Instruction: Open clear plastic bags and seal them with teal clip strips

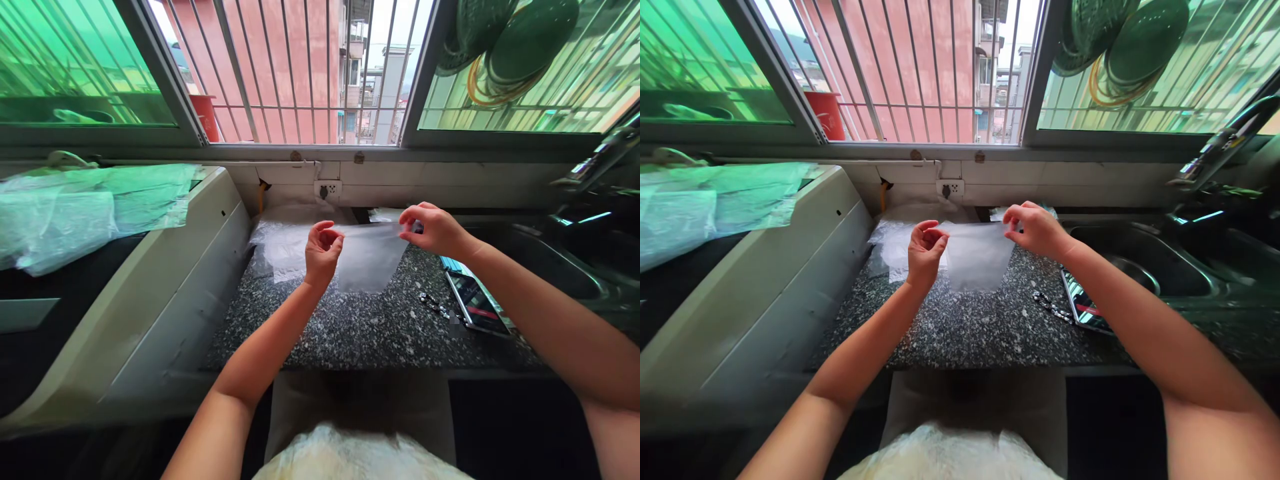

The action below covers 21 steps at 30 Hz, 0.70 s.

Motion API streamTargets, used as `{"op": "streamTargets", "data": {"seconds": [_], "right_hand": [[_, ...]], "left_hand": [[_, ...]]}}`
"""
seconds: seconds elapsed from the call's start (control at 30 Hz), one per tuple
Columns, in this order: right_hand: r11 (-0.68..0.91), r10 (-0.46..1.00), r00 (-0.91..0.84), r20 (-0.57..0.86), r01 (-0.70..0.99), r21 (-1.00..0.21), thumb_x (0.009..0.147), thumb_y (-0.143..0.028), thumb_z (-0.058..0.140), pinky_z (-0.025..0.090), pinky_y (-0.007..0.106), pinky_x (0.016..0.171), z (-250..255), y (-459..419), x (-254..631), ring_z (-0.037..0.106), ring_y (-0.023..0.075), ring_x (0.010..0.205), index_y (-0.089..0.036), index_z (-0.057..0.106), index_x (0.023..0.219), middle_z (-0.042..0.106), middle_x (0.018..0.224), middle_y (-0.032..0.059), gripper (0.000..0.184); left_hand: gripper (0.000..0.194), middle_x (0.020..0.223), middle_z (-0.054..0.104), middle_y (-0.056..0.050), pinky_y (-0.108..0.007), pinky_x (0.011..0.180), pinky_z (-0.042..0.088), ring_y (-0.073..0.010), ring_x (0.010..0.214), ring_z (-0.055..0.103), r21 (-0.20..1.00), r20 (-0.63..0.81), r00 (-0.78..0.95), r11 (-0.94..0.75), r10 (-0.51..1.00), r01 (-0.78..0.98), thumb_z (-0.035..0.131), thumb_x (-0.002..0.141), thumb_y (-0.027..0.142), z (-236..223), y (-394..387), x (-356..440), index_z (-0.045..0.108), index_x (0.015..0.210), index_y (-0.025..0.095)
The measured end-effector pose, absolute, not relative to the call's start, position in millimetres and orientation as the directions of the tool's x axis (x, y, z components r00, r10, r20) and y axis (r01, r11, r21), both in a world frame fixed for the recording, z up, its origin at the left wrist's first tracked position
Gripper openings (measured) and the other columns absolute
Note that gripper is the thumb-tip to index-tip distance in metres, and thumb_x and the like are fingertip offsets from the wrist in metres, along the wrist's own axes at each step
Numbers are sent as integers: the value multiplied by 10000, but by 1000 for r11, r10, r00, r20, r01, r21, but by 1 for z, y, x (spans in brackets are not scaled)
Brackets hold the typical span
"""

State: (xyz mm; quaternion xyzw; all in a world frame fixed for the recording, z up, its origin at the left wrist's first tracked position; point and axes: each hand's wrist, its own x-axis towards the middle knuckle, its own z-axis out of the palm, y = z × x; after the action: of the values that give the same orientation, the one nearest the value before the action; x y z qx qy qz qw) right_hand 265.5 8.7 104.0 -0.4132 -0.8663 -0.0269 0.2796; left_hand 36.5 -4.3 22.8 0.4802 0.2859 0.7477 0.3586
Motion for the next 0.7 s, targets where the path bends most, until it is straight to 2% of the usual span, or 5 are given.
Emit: {"op": "streamTargets", "data": {"seconds": [0.13,0.27,0.37,0.53,0.7], "right_hand": [[637,738,-461,493,718,-281,699,-264,637,460,376,753,103,8,269,558,201,759,-212,645,954,637,696,21,260],[618,778,-443,446,666,-417,687,-341,656,454,340,644,101,8,272,533,154,640,-194,682,773,611,643,16,172],[588,809,-435,396,608,-533,679,-398,661,431,309,578,101,5,273,510,123,578,-189,643,620,591,591,6,218],[529,848,-337,409,505,-682,653,-428,698,438,292,580,102,-5,273,511,107,576,-180,610,618,597,614,2,265],[479,878,-183,443,324,-816,619,-426,723,436,270,562,87,-10,266,511,102,579,-195,614,690,607,655,-10,265]], "left_hand": [[315,680,597,46,-190,598,460,-70,613,558,779,535,-259,-588,804,-219,635,679,101,27,-7,34,529,951,219],[315,691,591,41,-195,593,460,-76,615,553,795,541,-238,-583,806,-169,628,687,105,30,-9,30,524,959,225],[316,698,583,38,-201,578,451,-80,609,545,810,541,-227,-574,810,-120,627,695,126,31,-9,27,520,973,230],[327,681,574,39,-206,558,439,-85,594,532,807,546,-221,-578,808,-122,635,689,135,33,-11,25,524,978,242],[325,670,573,41,-205,542,425,-84,584,517,789,562,-207,-594,801,-157,645,680,137,38,-13,26,535,966,245]]}}
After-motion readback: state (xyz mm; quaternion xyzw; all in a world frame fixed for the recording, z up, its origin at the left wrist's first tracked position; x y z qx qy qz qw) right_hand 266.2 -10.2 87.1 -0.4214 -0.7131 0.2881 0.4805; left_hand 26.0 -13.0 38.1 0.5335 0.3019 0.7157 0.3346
